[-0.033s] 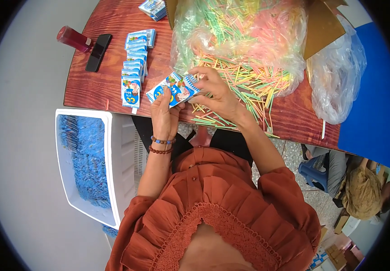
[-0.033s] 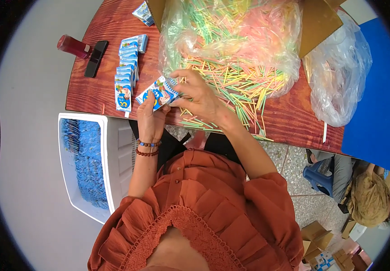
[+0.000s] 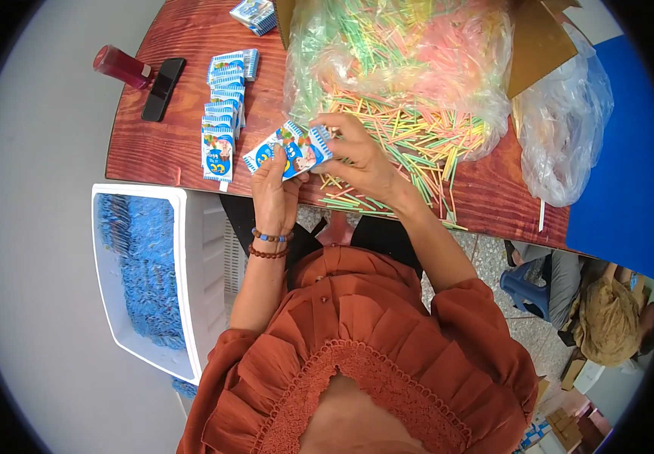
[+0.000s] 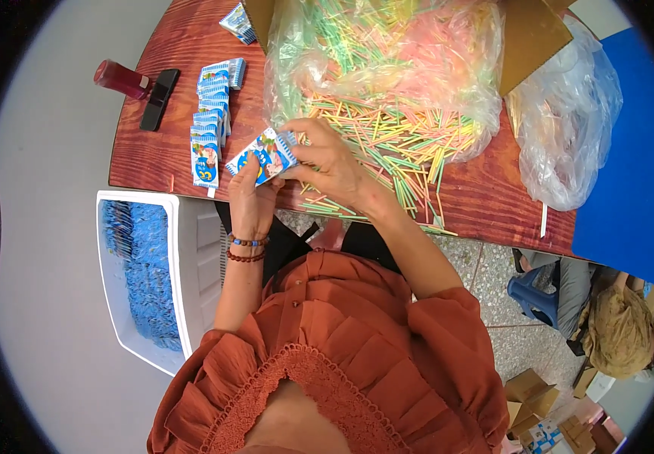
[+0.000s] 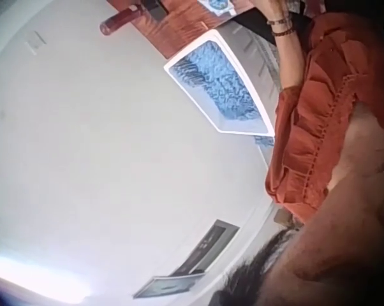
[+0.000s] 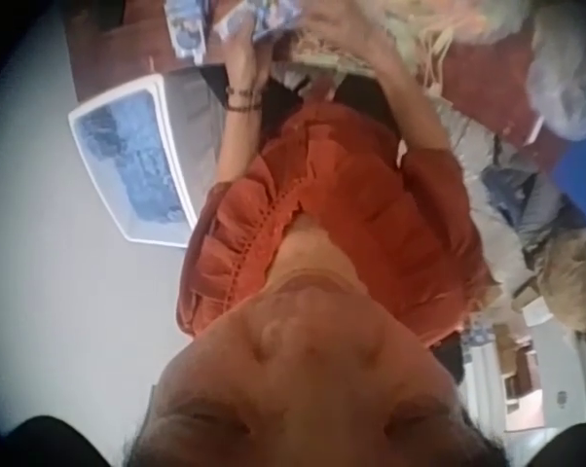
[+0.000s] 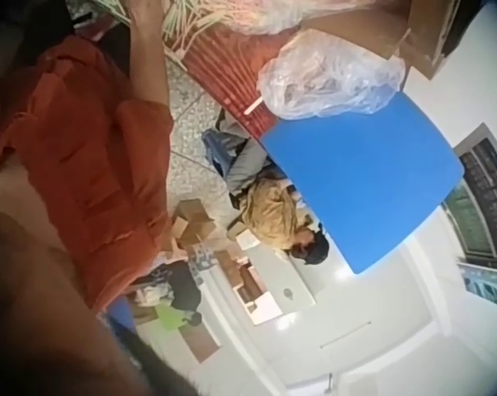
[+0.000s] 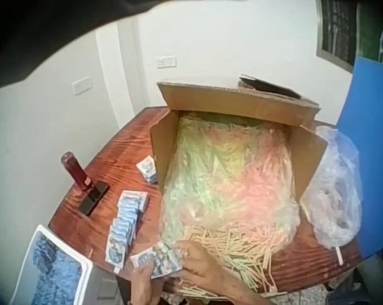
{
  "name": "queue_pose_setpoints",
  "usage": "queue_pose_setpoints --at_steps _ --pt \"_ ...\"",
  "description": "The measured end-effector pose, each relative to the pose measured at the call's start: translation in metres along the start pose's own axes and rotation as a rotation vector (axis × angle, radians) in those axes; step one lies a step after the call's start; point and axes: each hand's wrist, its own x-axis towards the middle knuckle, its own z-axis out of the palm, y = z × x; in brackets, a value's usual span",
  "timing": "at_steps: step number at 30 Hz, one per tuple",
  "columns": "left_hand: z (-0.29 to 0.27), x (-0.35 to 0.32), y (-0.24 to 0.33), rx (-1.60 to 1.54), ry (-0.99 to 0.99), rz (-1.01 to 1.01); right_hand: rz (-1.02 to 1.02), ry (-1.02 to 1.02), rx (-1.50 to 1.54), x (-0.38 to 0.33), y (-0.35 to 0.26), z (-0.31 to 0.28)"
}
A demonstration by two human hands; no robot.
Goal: Packaging small colorful straws and blue packets into plastic bags at a workstation.
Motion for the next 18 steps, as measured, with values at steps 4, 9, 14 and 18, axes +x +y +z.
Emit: queue_pose_setpoints --at_steps 4,9,14,18 --pt "0.003 -0.002 0.004 0.059 0.03 -0.086 -0.069 -0.003 -0.073 -0.004 0.002 0.004" --pt "-0.008 -0.001 -0.003 0.069 -0.086 -0.009 0.105 -0.031 0.077 -0.024 0.004 -0.019" --pt "-0.01 0.001 -0.001 0.095 -0.028 0.016 0.088 0.061 -0.717 -0.023 0.038 -0.066" --pt "-0.006 -0.001 -0.003 0.049 -0.004 0.005 0.098 -0.183 -1.141 -0.005 0.039 -0.057"
